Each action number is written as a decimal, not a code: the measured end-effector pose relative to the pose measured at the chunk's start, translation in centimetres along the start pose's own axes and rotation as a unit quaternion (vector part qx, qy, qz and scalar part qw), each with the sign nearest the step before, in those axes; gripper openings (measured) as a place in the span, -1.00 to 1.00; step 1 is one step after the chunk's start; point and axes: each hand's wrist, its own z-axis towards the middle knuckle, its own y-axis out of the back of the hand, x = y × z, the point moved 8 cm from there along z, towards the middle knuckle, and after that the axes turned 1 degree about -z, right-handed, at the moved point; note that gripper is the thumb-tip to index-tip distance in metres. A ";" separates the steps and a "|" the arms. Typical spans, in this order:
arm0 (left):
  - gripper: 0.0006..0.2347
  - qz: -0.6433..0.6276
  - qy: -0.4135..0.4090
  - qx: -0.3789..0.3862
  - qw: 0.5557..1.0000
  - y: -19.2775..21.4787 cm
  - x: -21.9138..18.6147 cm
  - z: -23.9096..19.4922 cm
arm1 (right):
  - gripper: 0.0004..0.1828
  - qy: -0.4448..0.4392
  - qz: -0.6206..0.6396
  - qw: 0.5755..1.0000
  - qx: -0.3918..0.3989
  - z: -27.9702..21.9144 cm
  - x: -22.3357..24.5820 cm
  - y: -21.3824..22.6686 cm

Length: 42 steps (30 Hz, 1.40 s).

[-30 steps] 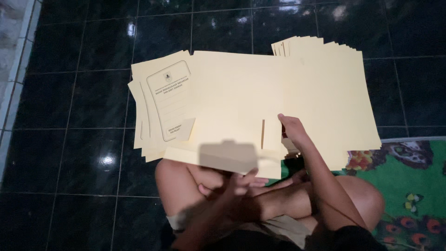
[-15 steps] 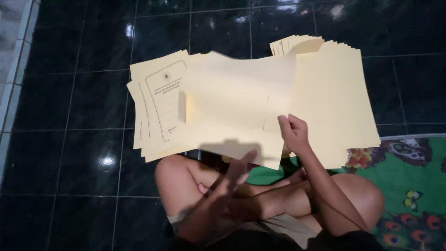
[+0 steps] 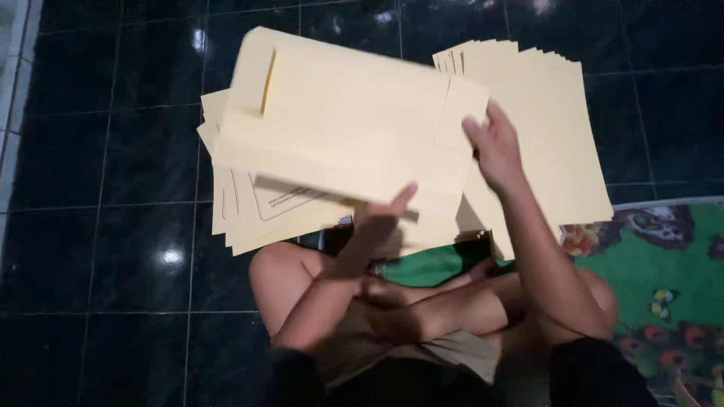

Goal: The person sits on the floor and folds a stack of yellow papers in half. They repeatedly pick up a paper, fold it, and place it on a growing pile.

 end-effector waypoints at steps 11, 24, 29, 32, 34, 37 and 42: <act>-0.48 0.008 -0.269 -0.006 0.963 4.3 -2.9 4.4 | -0.46 -0.073 0.019 0.995 -0.067 2.4 -6.7 4.7; -0.42 -0.049 -0.143 -0.089 0.985 7.3 9.1 10.8 | -0.71 -0.346 -0.103 0.928 -0.090 -6.4 -24.9 6.1; -0.65 0.548 -0.517 -0.074 0.653 6.3 6.1 5.6 | -0.69 -0.322 -0.006 0.930 -0.175 -5.4 -27.8 8.4; -0.35 0.419 -0.128 -0.165 0.884 9.7 11.9 11.4 | -0.63 -0.315 -0.057 0.926 -0.201 -5.0 -27.1 9.8; -0.49 0.610 -0.216 -0.129 0.752 14.4 18.4 18.3 | -0.51 -0.304 -0.071 0.928 -0.201 -6.3 -21.4 6.6; -0.61 0.644 -0.444 -0.091 0.616 8.7 12.7 14.2 | -0.28 -0.304 -0.133 0.932 -0.146 -6.0 -23.1 6.5; -0.54 -0.196 -0.266 0.023 0.944 -1.3 -2.5 -1.8 | -0.25 -0.338 -0.177 0.921 -0.073 -7.4 -20.4 4.5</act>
